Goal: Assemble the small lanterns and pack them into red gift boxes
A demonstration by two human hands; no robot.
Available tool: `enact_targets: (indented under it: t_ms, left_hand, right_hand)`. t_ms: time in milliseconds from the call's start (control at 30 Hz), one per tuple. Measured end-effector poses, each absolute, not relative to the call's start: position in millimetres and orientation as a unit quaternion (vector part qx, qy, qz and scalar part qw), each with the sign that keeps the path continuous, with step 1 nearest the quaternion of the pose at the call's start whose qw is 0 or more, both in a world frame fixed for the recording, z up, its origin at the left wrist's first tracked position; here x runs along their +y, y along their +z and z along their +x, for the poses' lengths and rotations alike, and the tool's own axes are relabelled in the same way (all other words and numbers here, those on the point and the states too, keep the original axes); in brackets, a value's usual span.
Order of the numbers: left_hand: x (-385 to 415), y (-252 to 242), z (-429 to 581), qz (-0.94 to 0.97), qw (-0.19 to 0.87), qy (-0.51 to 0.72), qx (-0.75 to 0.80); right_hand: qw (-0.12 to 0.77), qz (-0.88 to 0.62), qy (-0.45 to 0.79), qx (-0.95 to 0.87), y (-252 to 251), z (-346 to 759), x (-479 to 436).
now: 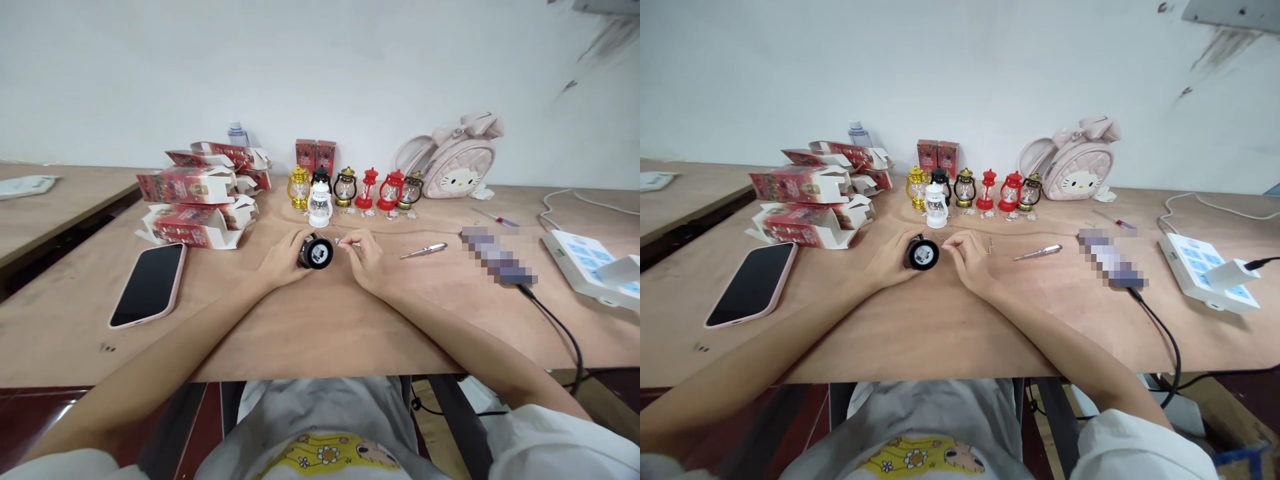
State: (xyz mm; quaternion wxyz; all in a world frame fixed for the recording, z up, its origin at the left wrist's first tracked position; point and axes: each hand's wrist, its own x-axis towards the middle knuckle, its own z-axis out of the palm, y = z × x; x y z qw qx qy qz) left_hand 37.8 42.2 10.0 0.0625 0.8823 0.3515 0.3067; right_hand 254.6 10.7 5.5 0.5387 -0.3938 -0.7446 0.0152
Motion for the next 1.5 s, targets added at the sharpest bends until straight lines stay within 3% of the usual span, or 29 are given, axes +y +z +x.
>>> enact_targets:
  t_ms: [100,333,600,900,1067,1267,1500]
  left_hand:
    - [42,9,38,0.882,0.048,0.314,0.349]
    - [42,9,36,0.903,0.018,0.297,0.31]
    - [42,6,35,0.916,0.015,0.297,0.27]
    - [46,4,36,0.911,0.043,0.346,0.219]
    - [46,6,32,0.906,0.072,0.357,0.214]
    - [45,11,30,0.906,0.095,0.366,0.193]
    - [41,13,31,0.902,0.09,0.368,0.207]
  right_hand:
    - [0.589,-0.314,0.013,-0.745,4,239,-2]
    - [0.561,-0.202,-0.071,-0.799,5,236,1]
    - [0.535,-0.257,-0.149,-0.791,2,239,2]
    - [0.493,-0.258,-0.099,-0.825,1,240,2]
    - [0.521,-0.233,-0.117,-0.813,1,244,3]
    - [0.517,-0.377,-0.116,-0.76,1,278,34]
    - [0.371,-0.538,-0.05,-0.755,-6,311,64]
